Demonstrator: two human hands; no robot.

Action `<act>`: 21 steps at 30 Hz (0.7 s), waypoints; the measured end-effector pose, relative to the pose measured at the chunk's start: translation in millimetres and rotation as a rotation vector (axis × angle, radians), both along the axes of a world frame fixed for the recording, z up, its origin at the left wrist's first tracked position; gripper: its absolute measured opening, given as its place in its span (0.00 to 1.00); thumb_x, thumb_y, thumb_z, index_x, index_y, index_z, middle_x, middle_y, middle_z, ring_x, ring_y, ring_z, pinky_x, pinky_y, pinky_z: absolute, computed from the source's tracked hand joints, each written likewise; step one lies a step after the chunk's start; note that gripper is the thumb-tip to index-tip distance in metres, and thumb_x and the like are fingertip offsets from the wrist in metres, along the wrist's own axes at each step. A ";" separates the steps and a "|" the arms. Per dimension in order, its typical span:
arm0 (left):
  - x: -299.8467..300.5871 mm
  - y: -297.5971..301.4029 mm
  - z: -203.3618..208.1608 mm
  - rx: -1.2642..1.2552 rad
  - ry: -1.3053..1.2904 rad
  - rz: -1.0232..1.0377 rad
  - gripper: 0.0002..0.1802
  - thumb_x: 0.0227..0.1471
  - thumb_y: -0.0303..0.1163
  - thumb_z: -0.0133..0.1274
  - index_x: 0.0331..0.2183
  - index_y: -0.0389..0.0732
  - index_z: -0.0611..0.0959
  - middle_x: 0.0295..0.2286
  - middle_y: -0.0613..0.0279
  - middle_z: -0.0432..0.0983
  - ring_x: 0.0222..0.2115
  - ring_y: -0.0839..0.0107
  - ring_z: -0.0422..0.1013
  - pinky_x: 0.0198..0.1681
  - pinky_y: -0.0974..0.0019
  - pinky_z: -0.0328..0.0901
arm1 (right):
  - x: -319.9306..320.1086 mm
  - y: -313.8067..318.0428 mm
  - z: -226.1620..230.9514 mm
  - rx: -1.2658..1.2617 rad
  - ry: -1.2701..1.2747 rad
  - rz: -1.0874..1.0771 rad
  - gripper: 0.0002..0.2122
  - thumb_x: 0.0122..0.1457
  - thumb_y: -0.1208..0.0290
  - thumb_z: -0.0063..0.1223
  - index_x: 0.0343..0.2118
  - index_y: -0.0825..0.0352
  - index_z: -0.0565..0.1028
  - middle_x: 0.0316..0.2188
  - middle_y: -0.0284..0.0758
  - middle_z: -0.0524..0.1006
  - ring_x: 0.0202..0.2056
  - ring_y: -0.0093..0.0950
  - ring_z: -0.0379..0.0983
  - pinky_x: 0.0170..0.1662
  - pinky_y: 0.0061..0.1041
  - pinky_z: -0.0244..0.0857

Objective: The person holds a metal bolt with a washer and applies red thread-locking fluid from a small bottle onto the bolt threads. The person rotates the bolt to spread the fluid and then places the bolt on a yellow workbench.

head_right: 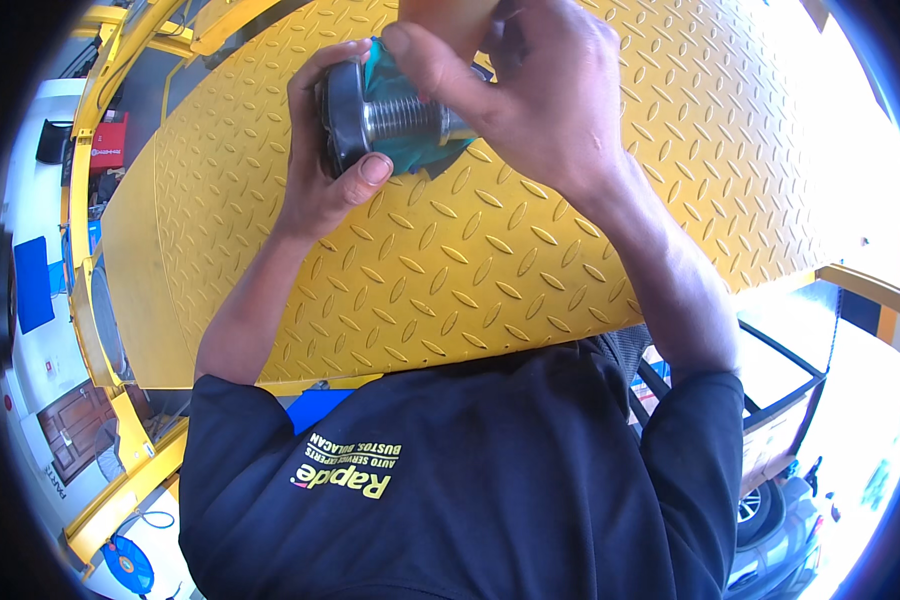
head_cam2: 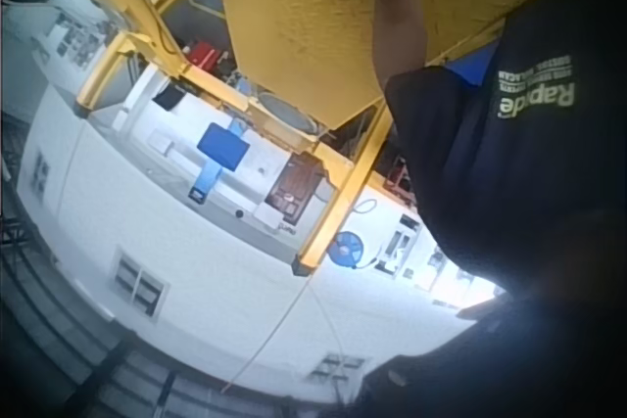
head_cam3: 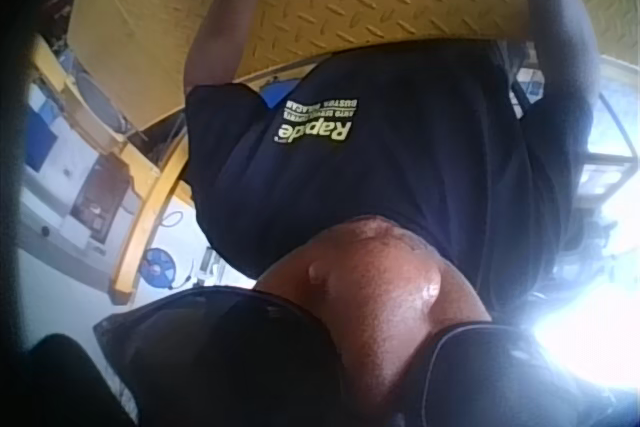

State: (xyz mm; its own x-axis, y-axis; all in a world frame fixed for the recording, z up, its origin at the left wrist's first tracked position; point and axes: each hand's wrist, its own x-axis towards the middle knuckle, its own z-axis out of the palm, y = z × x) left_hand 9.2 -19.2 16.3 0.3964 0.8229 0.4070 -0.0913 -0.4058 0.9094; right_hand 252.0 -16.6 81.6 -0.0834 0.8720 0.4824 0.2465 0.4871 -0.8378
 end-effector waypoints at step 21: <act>-1.2 -0.3 0.9 -0.020 -0.004 -0.011 0.60 0.54 0.47 0.77 0.73 0.46 0.56 0.61 0.49 0.66 0.62 0.59 0.72 0.65 0.54 0.72 | -1.5 -0.6 -1.4 0.012 -0.013 -0.016 0.22 0.65 0.54 0.74 0.47 0.70 0.81 0.30 0.27 0.83 0.23 0.12 0.68 0.24 0.18 0.60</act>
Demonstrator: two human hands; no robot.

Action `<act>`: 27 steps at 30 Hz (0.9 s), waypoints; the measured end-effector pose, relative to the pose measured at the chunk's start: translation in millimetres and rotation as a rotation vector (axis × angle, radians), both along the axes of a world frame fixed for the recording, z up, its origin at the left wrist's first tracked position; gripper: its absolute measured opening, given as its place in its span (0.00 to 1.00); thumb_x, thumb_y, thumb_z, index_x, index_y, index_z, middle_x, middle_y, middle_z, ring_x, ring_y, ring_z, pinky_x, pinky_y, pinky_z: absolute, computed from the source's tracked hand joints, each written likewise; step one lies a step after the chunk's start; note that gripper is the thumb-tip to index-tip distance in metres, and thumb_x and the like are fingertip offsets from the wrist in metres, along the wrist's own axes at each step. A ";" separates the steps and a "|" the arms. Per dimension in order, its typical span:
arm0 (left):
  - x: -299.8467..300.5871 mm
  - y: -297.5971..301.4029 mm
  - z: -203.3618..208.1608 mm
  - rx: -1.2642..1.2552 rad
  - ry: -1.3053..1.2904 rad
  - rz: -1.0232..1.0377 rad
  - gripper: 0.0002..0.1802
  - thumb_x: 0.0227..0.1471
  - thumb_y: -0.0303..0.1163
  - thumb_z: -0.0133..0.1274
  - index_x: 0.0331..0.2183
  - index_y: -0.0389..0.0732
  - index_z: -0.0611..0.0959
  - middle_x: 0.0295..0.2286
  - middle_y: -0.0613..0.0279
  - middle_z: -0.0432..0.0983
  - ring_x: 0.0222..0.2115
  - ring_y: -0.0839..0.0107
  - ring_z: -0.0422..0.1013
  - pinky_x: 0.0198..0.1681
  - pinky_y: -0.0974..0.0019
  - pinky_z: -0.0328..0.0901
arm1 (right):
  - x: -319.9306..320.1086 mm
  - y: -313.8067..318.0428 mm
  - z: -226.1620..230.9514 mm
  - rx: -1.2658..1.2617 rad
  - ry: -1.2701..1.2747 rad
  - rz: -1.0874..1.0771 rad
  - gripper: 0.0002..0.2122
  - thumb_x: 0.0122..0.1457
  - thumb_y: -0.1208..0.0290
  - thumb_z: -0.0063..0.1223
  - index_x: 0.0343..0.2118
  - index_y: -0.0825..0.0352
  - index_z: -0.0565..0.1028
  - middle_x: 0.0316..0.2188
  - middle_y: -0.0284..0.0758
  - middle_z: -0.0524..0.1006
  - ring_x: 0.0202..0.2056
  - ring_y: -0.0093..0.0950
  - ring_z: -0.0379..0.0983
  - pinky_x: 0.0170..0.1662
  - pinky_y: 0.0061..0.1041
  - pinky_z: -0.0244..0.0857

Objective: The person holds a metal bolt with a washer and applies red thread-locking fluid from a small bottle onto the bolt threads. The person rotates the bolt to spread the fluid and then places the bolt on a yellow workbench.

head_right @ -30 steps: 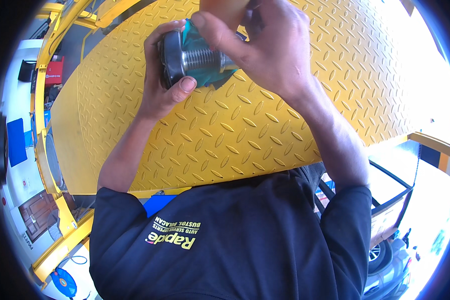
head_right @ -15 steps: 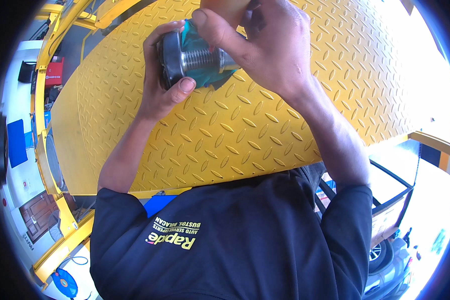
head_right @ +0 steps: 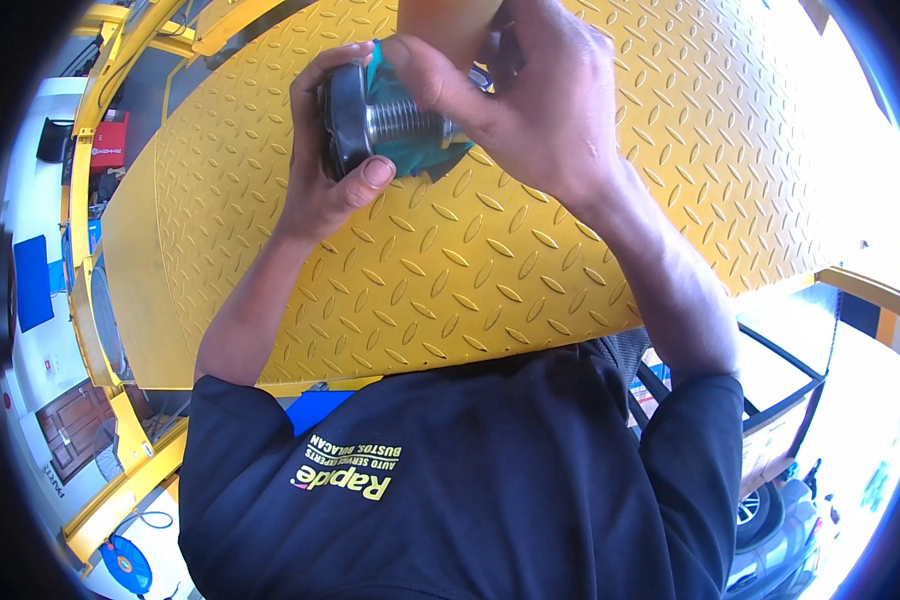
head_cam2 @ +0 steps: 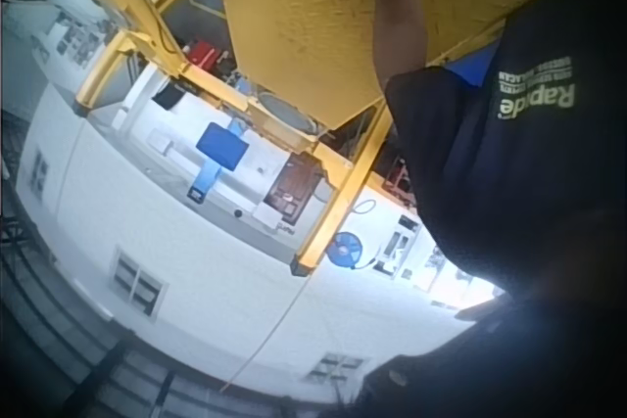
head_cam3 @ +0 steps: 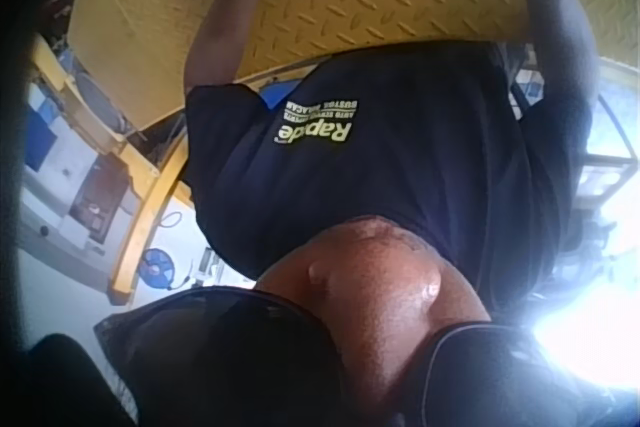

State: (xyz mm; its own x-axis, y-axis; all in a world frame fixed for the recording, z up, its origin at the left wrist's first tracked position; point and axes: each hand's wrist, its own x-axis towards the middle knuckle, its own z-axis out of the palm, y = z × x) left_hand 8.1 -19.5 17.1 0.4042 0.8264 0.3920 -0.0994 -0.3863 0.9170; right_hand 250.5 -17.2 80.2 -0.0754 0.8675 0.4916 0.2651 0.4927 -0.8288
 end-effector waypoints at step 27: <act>0.1 -1.1 0.5 0.016 0.010 0.014 0.60 0.53 0.47 0.77 0.73 0.45 0.55 0.62 0.49 0.66 0.62 0.58 0.72 0.65 0.53 0.71 | -1.7 -0.1 -6.4 0.032 0.051 -0.012 0.20 0.64 0.57 0.76 0.47 0.69 0.82 0.32 0.29 0.85 0.24 0.13 0.72 0.26 0.17 0.63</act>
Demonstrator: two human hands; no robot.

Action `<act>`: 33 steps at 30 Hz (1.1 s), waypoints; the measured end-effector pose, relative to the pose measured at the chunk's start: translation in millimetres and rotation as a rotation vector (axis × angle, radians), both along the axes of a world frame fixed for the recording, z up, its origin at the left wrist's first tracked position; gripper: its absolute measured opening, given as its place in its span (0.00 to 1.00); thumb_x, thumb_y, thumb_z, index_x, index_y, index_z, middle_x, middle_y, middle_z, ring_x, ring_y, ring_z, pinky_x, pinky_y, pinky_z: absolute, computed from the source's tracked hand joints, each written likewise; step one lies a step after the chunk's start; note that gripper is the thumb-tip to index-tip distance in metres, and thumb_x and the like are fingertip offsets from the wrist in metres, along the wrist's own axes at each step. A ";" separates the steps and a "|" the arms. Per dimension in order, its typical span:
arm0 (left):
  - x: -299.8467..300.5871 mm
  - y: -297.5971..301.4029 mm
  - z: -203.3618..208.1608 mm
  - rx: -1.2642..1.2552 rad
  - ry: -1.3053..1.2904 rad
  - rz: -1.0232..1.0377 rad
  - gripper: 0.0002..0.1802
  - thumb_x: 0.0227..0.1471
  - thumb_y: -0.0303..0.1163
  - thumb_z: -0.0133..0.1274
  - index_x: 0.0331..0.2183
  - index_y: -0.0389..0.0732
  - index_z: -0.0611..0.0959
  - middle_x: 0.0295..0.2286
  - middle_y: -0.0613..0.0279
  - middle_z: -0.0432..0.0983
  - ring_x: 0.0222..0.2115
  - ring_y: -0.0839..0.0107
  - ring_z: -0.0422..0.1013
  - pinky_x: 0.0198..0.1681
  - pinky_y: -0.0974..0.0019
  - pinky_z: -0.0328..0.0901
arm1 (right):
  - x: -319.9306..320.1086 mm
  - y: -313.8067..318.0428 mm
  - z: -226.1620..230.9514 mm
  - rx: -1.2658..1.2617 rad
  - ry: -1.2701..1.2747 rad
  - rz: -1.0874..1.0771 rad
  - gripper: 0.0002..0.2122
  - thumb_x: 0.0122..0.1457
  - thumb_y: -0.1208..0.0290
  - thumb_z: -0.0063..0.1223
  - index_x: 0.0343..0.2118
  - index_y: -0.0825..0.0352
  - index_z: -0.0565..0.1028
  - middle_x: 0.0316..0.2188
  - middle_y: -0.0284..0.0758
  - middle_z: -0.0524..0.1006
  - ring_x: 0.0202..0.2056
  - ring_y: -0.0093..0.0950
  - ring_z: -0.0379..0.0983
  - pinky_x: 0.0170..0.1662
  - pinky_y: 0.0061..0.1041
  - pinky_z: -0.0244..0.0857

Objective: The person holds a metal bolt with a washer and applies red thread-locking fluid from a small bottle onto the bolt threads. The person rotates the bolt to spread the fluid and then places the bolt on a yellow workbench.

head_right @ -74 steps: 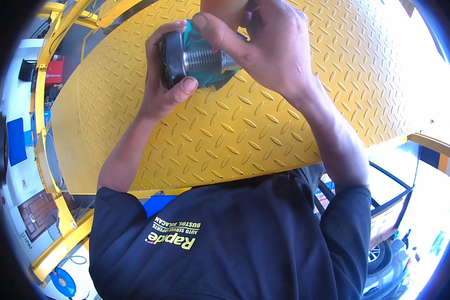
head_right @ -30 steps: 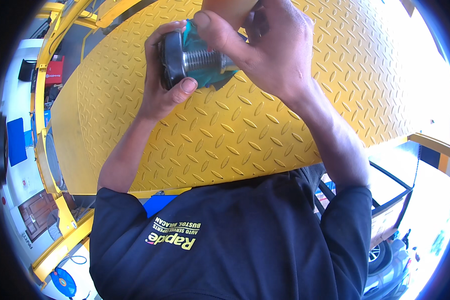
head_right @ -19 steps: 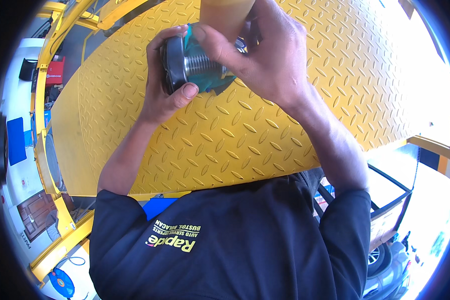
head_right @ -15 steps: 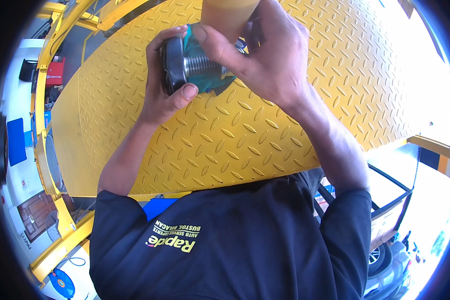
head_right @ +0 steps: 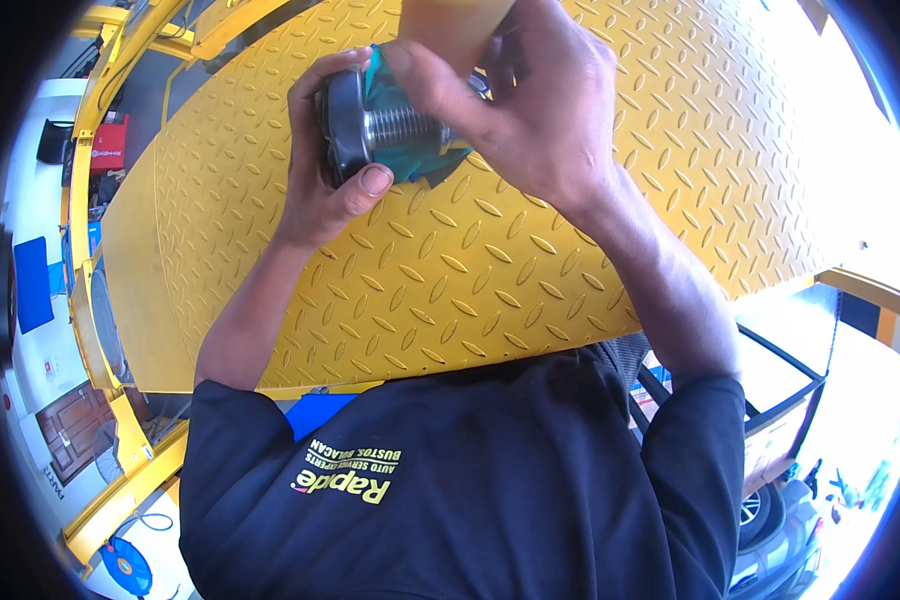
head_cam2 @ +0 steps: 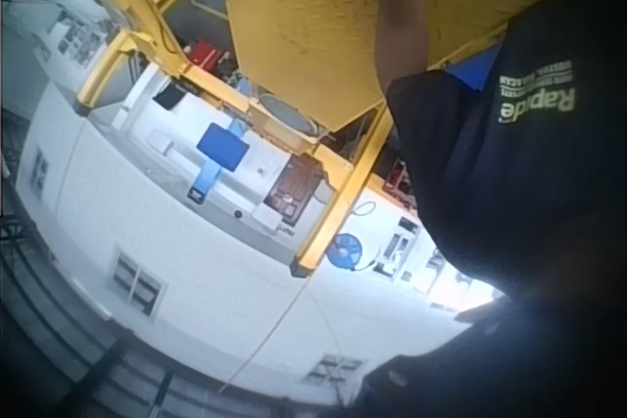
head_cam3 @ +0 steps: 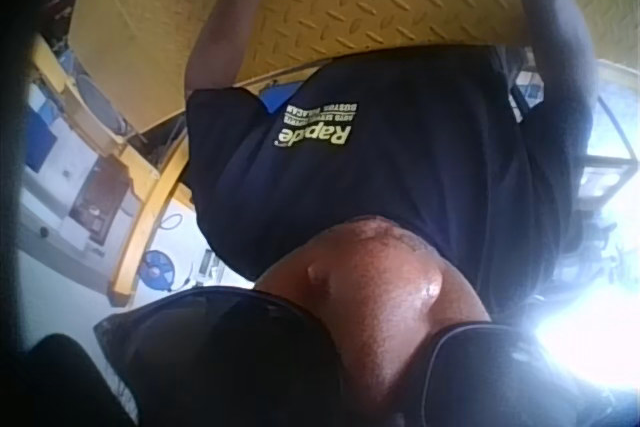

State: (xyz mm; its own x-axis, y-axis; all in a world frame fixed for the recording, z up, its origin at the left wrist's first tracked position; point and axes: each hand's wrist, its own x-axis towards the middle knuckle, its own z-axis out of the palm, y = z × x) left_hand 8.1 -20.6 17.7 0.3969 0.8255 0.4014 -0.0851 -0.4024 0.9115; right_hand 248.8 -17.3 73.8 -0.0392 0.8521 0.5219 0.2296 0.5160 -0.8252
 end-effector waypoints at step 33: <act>-0.8 0.0 -1.1 -0.006 0.006 0.008 0.61 0.53 0.48 0.78 0.73 0.45 0.56 0.61 0.49 0.66 0.63 0.57 0.71 0.66 0.52 0.70 | 3.6 -0.1 9.8 -0.035 -0.117 0.002 0.20 0.67 0.57 0.73 0.47 0.70 0.79 0.32 0.29 0.85 0.25 0.12 0.73 0.26 0.16 0.63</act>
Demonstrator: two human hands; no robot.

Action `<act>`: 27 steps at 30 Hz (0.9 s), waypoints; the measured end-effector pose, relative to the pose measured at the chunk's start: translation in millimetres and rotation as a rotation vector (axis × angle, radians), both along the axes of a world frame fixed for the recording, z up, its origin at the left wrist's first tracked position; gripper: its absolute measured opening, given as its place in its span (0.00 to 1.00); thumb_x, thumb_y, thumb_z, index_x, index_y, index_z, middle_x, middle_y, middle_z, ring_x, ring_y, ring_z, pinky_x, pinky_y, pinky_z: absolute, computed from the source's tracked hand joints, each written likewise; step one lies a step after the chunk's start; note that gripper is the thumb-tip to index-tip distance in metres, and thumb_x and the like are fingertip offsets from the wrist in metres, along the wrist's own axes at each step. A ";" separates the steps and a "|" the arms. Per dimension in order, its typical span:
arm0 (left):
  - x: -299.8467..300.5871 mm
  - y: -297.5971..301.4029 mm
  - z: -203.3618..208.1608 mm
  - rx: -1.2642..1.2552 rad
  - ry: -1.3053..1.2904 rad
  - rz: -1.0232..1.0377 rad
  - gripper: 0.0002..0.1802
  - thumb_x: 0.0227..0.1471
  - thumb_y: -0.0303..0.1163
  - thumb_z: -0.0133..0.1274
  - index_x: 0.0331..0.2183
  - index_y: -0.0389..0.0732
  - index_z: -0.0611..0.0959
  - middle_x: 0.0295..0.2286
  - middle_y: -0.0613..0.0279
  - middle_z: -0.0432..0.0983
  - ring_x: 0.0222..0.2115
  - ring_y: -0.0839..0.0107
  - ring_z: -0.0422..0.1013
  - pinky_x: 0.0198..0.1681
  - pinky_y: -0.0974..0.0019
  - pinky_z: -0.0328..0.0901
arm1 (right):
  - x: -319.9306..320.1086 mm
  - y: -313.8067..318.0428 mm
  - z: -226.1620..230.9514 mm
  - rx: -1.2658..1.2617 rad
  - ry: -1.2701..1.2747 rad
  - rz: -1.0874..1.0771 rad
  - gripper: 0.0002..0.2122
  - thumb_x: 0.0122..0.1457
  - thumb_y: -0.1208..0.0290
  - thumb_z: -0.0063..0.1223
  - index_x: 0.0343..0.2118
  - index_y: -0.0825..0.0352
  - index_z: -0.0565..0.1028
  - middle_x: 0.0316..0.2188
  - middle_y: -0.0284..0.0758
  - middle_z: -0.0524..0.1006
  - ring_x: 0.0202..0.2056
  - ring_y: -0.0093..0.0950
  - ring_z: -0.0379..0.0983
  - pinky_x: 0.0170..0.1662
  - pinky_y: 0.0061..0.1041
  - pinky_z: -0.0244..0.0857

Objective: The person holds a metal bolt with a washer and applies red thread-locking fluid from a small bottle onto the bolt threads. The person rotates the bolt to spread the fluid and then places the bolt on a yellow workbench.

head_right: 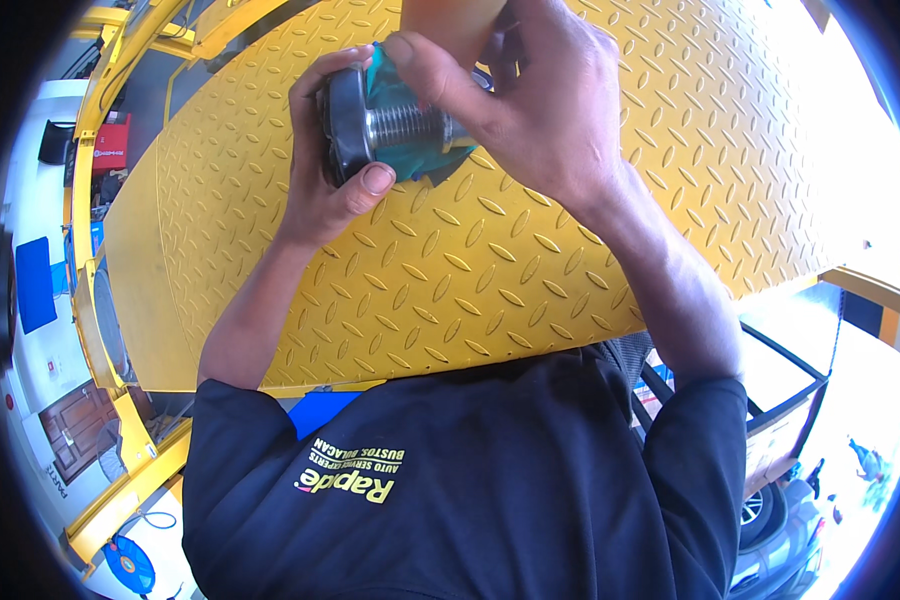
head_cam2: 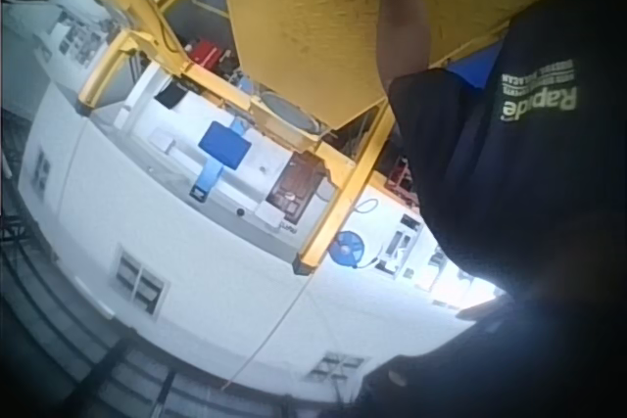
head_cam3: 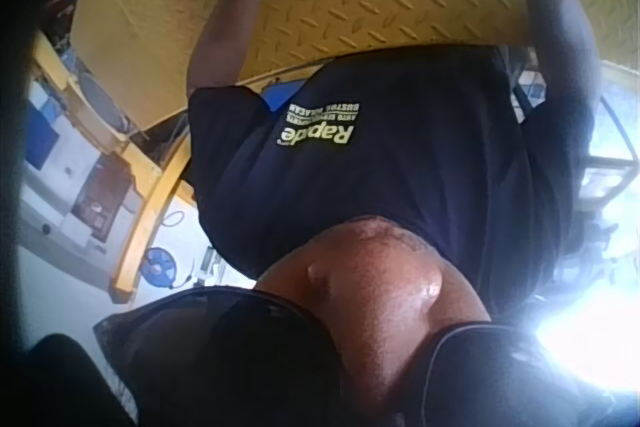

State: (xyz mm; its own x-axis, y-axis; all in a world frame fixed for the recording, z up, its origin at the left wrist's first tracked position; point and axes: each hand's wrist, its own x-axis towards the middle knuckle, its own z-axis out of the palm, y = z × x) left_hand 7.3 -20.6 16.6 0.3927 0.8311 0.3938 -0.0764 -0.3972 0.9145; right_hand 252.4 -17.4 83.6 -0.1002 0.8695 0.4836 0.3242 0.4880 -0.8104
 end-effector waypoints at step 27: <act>0.2 0.0 -1.6 -0.005 -0.023 -0.010 0.60 0.53 0.47 0.77 0.73 0.46 0.56 0.61 0.49 0.66 0.61 0.59 0.72 0.64 0.53 0.71 | -6.2 -2.4 -8.1 0.005 0.124 0.023 0.20 0.66 0.57 0.75 0.47 0.70 0.82 0.32 0.31 0.86 0.24 0.14 0.77 0.26 0.17 0.67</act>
State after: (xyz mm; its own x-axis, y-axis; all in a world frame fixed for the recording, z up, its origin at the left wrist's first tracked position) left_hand 7.6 -20.6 15.0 0.3918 0.8293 0.3984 -0.1013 -0.3915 0.9146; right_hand 246.2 -19.8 75.5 -0.0592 0.8653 0.4977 0.2108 0.4982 -0.8411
